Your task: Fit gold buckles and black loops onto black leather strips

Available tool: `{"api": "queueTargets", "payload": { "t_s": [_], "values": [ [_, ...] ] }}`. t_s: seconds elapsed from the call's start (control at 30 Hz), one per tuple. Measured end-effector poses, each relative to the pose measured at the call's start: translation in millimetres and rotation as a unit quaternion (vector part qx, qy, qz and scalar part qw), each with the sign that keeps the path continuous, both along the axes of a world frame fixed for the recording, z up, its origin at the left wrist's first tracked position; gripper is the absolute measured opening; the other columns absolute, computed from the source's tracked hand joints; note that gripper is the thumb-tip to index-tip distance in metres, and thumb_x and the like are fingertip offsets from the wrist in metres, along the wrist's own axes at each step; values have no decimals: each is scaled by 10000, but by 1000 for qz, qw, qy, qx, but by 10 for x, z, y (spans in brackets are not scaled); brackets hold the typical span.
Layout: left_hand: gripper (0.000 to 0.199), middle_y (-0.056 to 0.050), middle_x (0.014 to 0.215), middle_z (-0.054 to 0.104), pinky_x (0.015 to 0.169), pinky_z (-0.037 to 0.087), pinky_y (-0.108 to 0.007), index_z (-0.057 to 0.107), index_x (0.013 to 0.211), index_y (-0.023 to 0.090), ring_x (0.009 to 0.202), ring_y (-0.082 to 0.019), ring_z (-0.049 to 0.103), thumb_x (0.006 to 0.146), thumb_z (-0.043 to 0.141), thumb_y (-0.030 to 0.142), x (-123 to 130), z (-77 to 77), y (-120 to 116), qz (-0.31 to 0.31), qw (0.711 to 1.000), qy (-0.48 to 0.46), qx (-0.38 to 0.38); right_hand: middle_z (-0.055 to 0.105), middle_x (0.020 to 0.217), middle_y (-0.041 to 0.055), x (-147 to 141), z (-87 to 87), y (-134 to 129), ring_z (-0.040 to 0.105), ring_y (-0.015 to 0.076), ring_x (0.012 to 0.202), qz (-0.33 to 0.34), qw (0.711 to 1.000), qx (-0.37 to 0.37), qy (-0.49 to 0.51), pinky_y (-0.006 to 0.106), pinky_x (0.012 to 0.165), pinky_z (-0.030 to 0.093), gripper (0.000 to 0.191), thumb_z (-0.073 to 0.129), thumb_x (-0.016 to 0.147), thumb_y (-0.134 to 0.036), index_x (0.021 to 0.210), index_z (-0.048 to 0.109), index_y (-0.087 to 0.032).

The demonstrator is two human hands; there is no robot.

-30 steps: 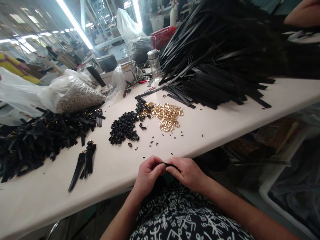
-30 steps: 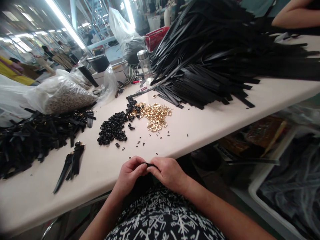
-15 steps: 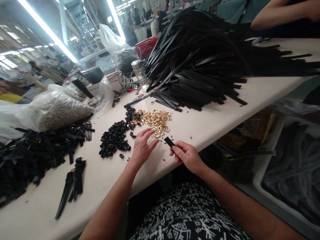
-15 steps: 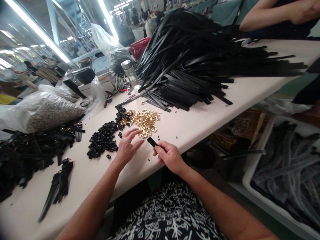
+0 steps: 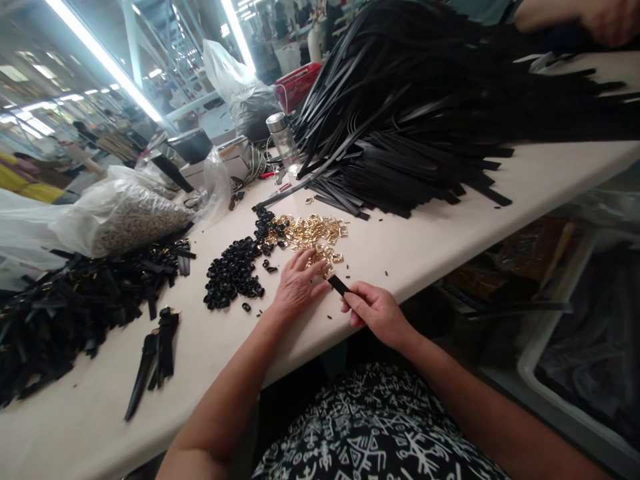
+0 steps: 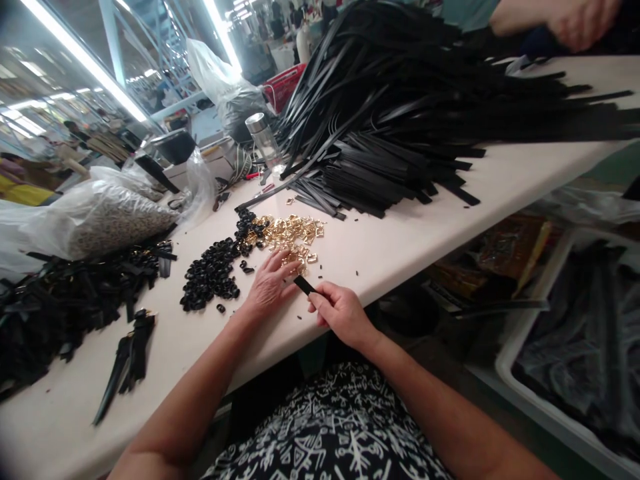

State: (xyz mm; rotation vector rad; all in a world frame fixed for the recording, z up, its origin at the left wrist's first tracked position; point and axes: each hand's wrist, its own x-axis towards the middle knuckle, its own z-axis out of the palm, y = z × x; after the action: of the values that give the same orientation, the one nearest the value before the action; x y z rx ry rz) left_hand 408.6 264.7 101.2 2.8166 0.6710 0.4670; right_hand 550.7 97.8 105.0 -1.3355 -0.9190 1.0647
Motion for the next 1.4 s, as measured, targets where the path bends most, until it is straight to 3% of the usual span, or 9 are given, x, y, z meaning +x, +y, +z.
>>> {"api": "queueTargets", "payload": {
  "t_s": [0.2,0.37,0.5,0.6,0.73,0.87,1.03,1.23,1.4],
  "values": [
    [382,-127,1427,538,1110,399,-521,643,1244,231,1354,-307,448,890,644,371,-752,4,-176,7,1000,4,-30,621,663,-7,-2,-4,-4,530,90,489,5,1000,1,-11,207,492,440,277,522,909,-413,778,592,-179],
    [196,-80,1256,664,1056,454,-461,727,1054,248,1224,-259,571,921,589,288,-1021,18,-229,64,994,-60,-67,602,634,-12,3,6,-2,528,89,495,5,1000,-2,-12,201,497,437,282,530,905,-414,768,600,-178],
    [152,-58,994,716,824,539,-339,735,908,223,915,-199,668,899,598,291,-1069,46,-174,168,969,-141,-114,632,694,-3,4,-6,5,533,87,498,1,1000,0,2,202,493,448,279,548,898,-432,788,603,-182],
    [149,-27,829,680,667,505,-288,721,855,211,723,-166,628,855,638,335,-1030,85,-128,229,948,-165,-144,631,687,-3,-8,-26,11,529,87,494,0,1000,-1,1,204,497,451,284,547,900,-436,789,605,-182],
    [146,-17,841,651,620,480,-279,734,860,225,641,-144,588,810,680,351,-865,179,-145,195,958,-70,-198,625,670,-4,-21,-32,14,525,86,492,-3,1000,-8,-13,202,499,447,287,540,905,-430,779,604,-180],
    [127,-30,925,650,720,487,-320,736,893,244,730,-174,625,783,706,298,-718,270,-205,172,974,10,-149,622,669,-7,-19,-9,11,537,90,498,-4,1000,-6,-10,204,500,455,275,544,899,-424,783,602,-181],
    [86,-23,849,643,665,481,-300,730,791,230,667,-159,600,790,682,301,-731,245,-180,168,967,-28,-190,624,671,-6,-18,0,8,542,96,505,1,1000,-7,-12,212,508,460,284,544,902,-436,787,603,-184],
    [187,-40,859,684,656,495,-264,742,770,197,696,-147,615,764,718,382,-832,164,-111,227,914,-191,-278,592,609,-19,-14,6,13,527,96,494,7,1000,-19,-16,208,510,446,311,526,909,-451,774,604,-182],
    [355,-55,778,727,671,525,-274,748,824,157,691,-156,647,653,822,459,-810,259,-189,269,780,-320,-465,650,722,0,-43,52,20,550,90,517,21,999,-9,-33,211,515,455,281,536,907,-426,790,604,-181]
  ]
}}
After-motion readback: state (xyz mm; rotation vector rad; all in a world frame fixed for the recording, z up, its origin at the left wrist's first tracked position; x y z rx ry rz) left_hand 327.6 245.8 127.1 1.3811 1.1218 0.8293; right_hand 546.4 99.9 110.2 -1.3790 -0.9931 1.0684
